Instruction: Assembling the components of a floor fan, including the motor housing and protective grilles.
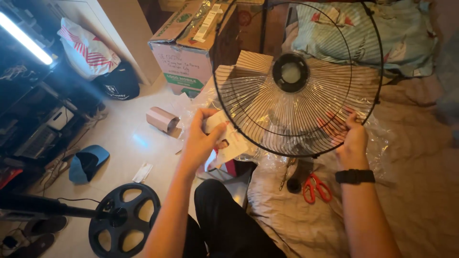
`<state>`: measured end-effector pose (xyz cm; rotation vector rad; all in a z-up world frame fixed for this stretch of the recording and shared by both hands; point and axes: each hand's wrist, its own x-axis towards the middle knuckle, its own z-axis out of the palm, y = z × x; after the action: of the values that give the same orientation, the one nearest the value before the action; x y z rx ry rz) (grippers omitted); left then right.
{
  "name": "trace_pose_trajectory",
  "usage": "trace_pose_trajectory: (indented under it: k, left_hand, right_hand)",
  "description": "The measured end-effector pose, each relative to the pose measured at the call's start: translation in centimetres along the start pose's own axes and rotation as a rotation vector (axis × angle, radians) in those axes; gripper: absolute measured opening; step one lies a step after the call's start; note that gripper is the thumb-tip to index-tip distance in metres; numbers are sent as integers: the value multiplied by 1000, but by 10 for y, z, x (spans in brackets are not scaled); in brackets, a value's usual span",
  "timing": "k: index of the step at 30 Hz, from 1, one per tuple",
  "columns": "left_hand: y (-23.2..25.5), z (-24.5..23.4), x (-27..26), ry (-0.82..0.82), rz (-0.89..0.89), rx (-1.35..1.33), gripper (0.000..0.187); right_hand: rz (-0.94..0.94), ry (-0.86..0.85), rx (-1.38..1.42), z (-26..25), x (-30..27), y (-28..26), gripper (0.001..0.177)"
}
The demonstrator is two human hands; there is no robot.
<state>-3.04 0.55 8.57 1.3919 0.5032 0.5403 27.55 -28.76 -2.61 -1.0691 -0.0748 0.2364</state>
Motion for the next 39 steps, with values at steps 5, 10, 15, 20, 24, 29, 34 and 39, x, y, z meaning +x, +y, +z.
trace_pose_trajectory:
  k: [5,10,15,20,24,29,34,39]
  left_hand:
    - [-18,-24,30,-61,428,111,41]
    - [32,-6,18,72,-8,258,49]
    - [41,-14,10,44,-9,62,36]
    - [54,-14,8,344,-167,-103,14]
    - [49,-20,4,333,-175,19,27]
    - [39,-16,6,324,-167,140,46]
    - [52,18,-8,236,46,101,42]
    - [-40,40,27,22,159,-226,42]
  right_hand:
    - [64,-44,63,27,-9,-10,39]
    - [179,-154,71,29,3,7,35]
    - [228,-292,110,83,-23,-18,40]
    - [-1276,-113,-1106,156,-117,-63,57]
    - [-1165,-718,-989,174,-169,-56,56]
    - [-1042,-804,-1151,190,-184,-30,35]
    - [-934,-576,-913,187,-152,-41,18]
    - [-776,-342,-764,167,-106,-65,19]
